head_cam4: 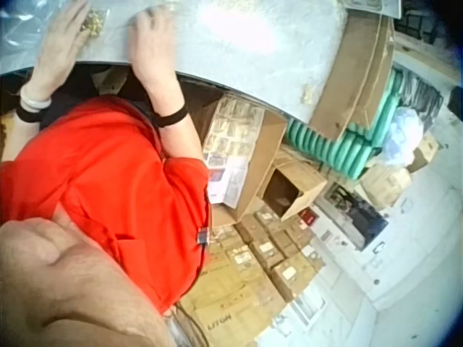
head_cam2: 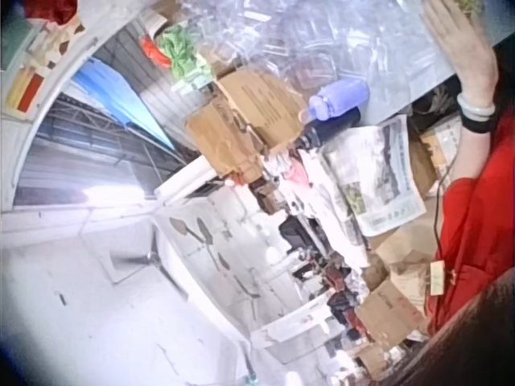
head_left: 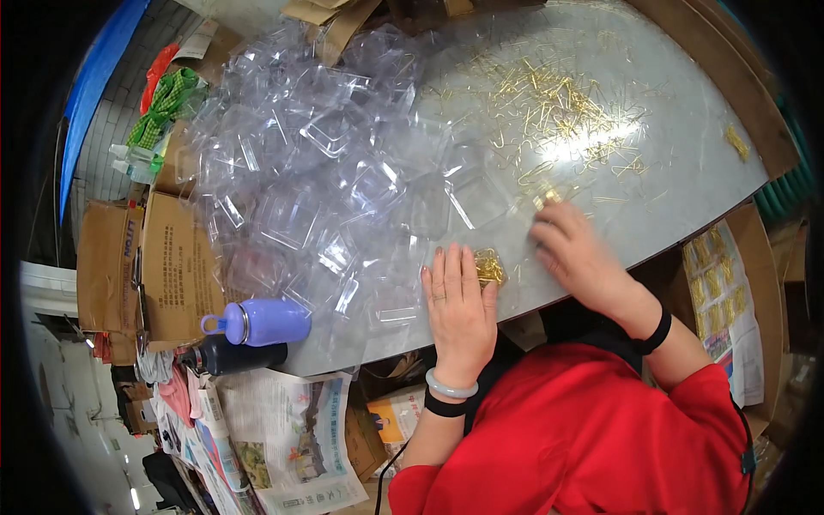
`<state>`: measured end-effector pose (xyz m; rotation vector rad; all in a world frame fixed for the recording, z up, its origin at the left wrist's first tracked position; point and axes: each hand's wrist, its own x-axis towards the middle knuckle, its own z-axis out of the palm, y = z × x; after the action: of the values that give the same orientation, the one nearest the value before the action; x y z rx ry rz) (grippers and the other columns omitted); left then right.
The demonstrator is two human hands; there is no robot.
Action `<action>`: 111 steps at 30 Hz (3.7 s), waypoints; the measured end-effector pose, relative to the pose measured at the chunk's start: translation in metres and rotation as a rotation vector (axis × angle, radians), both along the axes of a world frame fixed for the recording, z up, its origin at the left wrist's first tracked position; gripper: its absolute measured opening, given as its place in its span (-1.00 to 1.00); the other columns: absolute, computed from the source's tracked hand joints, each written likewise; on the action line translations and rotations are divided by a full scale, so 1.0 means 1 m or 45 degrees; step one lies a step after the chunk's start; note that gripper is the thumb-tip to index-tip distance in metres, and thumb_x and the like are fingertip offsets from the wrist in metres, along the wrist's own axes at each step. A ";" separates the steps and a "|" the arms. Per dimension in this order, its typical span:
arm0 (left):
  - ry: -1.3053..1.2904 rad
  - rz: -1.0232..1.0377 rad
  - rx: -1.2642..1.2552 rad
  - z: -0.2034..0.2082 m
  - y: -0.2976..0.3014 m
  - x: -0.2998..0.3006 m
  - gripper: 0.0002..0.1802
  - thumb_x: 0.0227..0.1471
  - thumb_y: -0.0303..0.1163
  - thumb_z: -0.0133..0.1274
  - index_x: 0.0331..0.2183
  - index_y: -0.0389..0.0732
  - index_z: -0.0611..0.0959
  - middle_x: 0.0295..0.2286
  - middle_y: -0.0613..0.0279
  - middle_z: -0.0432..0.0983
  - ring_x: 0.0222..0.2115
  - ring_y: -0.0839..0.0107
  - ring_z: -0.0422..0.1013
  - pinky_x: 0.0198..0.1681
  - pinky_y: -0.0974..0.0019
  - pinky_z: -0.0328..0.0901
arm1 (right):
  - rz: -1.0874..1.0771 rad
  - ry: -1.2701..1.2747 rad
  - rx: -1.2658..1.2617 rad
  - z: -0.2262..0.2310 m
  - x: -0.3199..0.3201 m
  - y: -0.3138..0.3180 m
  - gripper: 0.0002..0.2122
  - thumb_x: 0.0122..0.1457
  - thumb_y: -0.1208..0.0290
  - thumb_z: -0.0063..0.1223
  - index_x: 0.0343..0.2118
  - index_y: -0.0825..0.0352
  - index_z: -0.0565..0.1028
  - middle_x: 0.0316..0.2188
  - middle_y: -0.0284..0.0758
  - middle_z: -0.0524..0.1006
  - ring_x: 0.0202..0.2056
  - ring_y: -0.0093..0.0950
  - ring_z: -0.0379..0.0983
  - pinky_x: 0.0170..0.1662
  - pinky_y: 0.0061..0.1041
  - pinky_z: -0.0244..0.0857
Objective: Placing small gold-colored metal components into clear plastic sorting trays.
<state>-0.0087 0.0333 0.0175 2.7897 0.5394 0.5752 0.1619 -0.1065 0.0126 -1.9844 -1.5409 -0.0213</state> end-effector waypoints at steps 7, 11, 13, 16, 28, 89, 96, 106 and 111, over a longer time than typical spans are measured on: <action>-0.098 0.006 -0.098 0.002 -0.002 0.008 -0.46 0.25 -0.35 -0.08 0.17 -0.44 0.31 0.19 -0.20 0.17 0.24 -0.17 0.04 0.31 -0.13 -0.08 | 0.084 -0.085 0.048 0.012 -0.009 0.001 -0.65 -0.04 0.48 0.25 -0.15 0.30 0.44 -0.06 -0.17 0.40 0.09 -0.11 0.30 0.20 -0.11 0.16; -0.314 -0.024 -0.070 0.002 -0.009 0.002 -0.51 0.15 -0.48 0.04 0.10 -0.40 0.42 0.12 -0.16 0.27 0.16 -0.12 0.19 0.21 -0.06 0.08 | -0.128 -0.076 0.139 0.011 0.015 -0.013 -0.72 -0.05 0.54 0.23 -0.22 0.30 0.50 -0.07 -0.20 0.45 0.03 -0.16 0.35 0.06 -0.19 0.24; -0.422 -0.094 -0.016 -0.003 -0.015 -0.010 -0.58 0.08 -0.54 0.10 0.01 -0.37 0.53 0.02 -0.09 0.37 0.03 -0.04 0.31 0.09 0.02 0.20 | -0.220 -0.207 0.098 0.023 0.012 -0.017 -0.72 -0.05 0.54 0.23 -0.21 0.31 0.51 -0.06 -0.21 0.46 0.02 -0.17 0.36 0.06 -0.23 0.25; -0.427 -0.226 -0.024 -0.011 -0.025 -0.024 -0.70 0.00 -0.57 0.18 -0.15 -0.32 0.64 -0.16 0.05 0.49 -0.20 0.08 0.42 -0.11 0.14 0.30 | -0.143 -0.209 0.046 0.021 0.013 -0.024 -0.72 -0.03 0.54 0.22 -0.18 0.31 0.52 -0.03 -0.22 0.47 0.03 -0.17 0.36 0.07 -0.26 0.26; -0.138 -0.214 -0.126 0.008 -0.042 0.026 -0.52 -0.03 -0.43 0.24 -0.06 -0.43 0.54 -0.06 -0.06 0.43 -0.06 -0.02 0.34 0.01 0.06 0.24 | 0.041 -0.080 0.113 0.008 0.021 -0.033 -0.75 -0.05 0.60 0.09 -0.24 0.35 0.54 -0.10 -0.25 0.52 0.00 -0.22 0.42 0.05 -0.30 0.33; -0.171 -0.372 -0.315 -0.007 -0.043 0.035 -0.53 0.12 -0.60 0.01 0.10 -0.36 0.45 0.05 -0.08 0.38 0.14 -0.10 0.25 0.26 -0.12 0.08 | 0.089 0.434 0.193 0.009 0.008 -0.031 -0.80 -0.02 0.57 0.13 -0.28 0.30 0.57 -0.24 -0.36 0.55 -0.17 -0.30 0.45 -0.09 -0.35 0.34; -0.264 -0.277 -0.221 -0.015 -0.046 0.035 -0.66 0.09 -0.62 0.05 -0.05 -0.36 0.58 -0.06 -0.02 0.48 0.05 -0.04 0.37 0.22 -0.10 0.17 | -0.041 -0.014 0.131 0.009 0.015 -0.032 -0.79 -0.02 0.53 0.16 -0.26 0.28 0.55 -0.27 -0.33 0.52 -0.17 -0.31 0.41 -0.04 -0.31 0.26; -0.260 -0.255 -0.213 -0.012 -0.048 0.034 -0.66 0.07 -0.65 0.05 -0.06 -0.32 0.60 -0.09 0.01 0.49 0.02 -0.01 0.39 0.22 -0.10 0.19 | -0.487 -0.145 0.121 0.013 0.021 -0.019 -0.88 -0.01 0.49 0.22 -0.40 0.28 0.50 -0.43 -0.32 0.42 -0.32 -0.27 0.39 -0.20 -0.29 0.25; -0.296 -0.272 -0.247 -0.017 -0.047 0.033 -0.66 0.08 -0.65 0.04 -0.05 -0.33 0.55 -0.07 0.00 0.46 0.05 -0.03 0.37 0.23 -0.11 0.17 | -0.224 -0.097 -0.008 0.013 0.020 -0.025 -0.83 -0.02 0.51 0.22 -0.32 0.28 0.53 -0.35 -0.31 0.48 -0.31 -0.26 0.42 -0.20 -0.32 0.29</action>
<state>0.0245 -0.0134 0.0004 2.5115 0.2315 0.7431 0.1817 -0.1317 0.0256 -2.1404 -1.4093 -0.1654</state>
